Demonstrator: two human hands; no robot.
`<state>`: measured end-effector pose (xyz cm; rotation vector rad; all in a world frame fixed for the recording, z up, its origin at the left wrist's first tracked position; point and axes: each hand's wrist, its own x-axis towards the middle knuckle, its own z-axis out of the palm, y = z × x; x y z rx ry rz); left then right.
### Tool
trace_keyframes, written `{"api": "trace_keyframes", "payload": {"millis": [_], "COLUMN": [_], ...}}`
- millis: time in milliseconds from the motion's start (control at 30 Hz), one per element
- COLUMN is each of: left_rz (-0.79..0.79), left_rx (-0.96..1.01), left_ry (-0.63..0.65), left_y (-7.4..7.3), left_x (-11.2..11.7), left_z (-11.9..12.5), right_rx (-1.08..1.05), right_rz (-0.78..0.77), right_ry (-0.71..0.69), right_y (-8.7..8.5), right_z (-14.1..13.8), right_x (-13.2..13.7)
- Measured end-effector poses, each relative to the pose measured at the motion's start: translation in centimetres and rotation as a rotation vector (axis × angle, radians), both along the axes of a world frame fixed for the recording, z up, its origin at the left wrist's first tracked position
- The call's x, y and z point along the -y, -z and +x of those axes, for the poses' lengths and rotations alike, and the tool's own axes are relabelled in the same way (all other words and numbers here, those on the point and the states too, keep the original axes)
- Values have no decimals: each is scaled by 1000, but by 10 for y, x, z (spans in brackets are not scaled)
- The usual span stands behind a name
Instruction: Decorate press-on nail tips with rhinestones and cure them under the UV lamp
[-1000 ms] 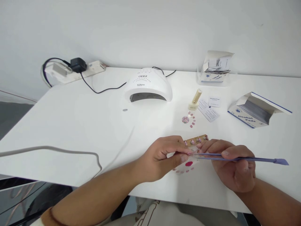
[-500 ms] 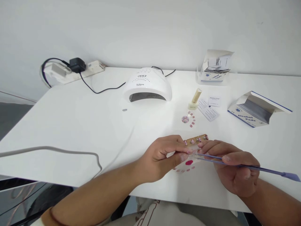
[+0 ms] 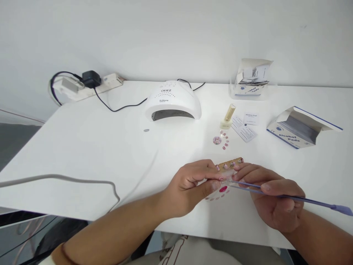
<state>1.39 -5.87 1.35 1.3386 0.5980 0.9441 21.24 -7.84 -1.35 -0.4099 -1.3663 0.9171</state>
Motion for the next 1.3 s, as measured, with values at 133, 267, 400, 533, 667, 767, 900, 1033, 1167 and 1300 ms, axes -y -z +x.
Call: {"api": "trace_keyframes", "payload": {"millis": [133, 267, 400, 533, 667, 767, 900, 1033, 1167, 1300], "left_rz": [-4, -2, -34, -29, 38, 67, 141, 245, 301, 314], "left_rx": [0, 27, 53, 56, -1, -6, -31, -110, -155, -179], "left_ry": [-4, -2, 20, 17, 25, 49, 49, 47, 60, 90], "left_y": [2, 3, 3, 1, -1, -1, -2, -6, -8, -7], "left_x": [1, 1, 1, 1, 0, 0, -1, -3, -6, -6], "left_z": [0, 1, 2, 2, 1, 0, -1, -2, -3, -4], "right_rx": [-41, -56, -60, -51, -35, -8, 18, 19, 1, 5], "right_rz": [-47, -110, -126, -95, -54, -15, 3, 6, -21, -34], "right_ry": [3, -8, -10, -19, 0, 20, -11, -51, -95, -159], "right_y": [-2, -2, -3, -4, -3, -3, -4, -5, -6, -8], "right_z": [-3, -5, -4, -2, -1, -1, 2, 5, 5, 7], "right_x": [0, 0, 1, 1, 0, 0, -1, -2, -2, -3]}}
